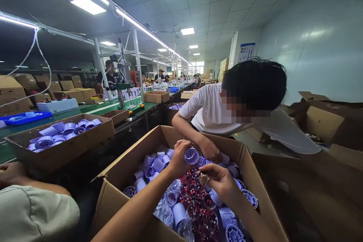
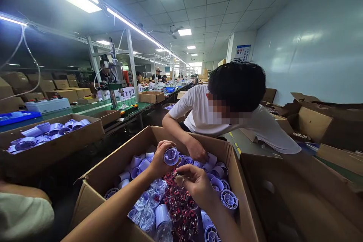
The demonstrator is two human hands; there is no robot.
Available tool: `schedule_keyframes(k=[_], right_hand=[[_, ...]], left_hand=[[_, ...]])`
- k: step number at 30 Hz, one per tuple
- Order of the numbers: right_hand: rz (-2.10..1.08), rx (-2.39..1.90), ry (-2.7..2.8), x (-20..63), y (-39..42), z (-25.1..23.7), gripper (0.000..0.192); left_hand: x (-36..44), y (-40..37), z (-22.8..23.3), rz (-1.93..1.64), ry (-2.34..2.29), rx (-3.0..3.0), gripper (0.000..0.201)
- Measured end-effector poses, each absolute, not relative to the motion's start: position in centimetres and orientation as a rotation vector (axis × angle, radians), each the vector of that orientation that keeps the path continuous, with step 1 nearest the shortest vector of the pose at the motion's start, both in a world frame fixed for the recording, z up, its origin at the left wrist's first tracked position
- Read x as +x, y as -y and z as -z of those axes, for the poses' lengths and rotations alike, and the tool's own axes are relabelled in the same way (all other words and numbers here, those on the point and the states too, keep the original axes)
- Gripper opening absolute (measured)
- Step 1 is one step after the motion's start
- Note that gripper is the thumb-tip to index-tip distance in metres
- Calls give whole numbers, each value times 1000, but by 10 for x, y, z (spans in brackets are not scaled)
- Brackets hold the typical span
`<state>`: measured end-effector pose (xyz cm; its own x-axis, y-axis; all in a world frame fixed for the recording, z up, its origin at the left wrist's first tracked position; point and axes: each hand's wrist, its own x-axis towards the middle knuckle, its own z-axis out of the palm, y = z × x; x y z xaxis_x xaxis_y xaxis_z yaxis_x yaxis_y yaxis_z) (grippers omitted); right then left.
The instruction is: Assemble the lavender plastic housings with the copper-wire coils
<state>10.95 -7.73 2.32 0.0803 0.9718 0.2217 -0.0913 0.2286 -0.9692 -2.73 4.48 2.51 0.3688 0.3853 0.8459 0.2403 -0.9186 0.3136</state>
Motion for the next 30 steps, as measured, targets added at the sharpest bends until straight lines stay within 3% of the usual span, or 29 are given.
schedule_keyframes(k=[5,20,25,30], right_hand=[[-1059,-1001,1132,107,77,-27,40],[-1054,-1045,1041,102,77,-29,48],[-973,-981,1077,100,73,-24,43],[-731,-1040,1159,99,69,-19,32]], left_hand=[[-27,-51,-17,-1572,-657,2420,54],[-34,-58,-21,-1525,-564,2565,50],[-32,-51,-19,-1431,-396,2631,48],[-27,-35,-19,-1235,-332,2735,65]])
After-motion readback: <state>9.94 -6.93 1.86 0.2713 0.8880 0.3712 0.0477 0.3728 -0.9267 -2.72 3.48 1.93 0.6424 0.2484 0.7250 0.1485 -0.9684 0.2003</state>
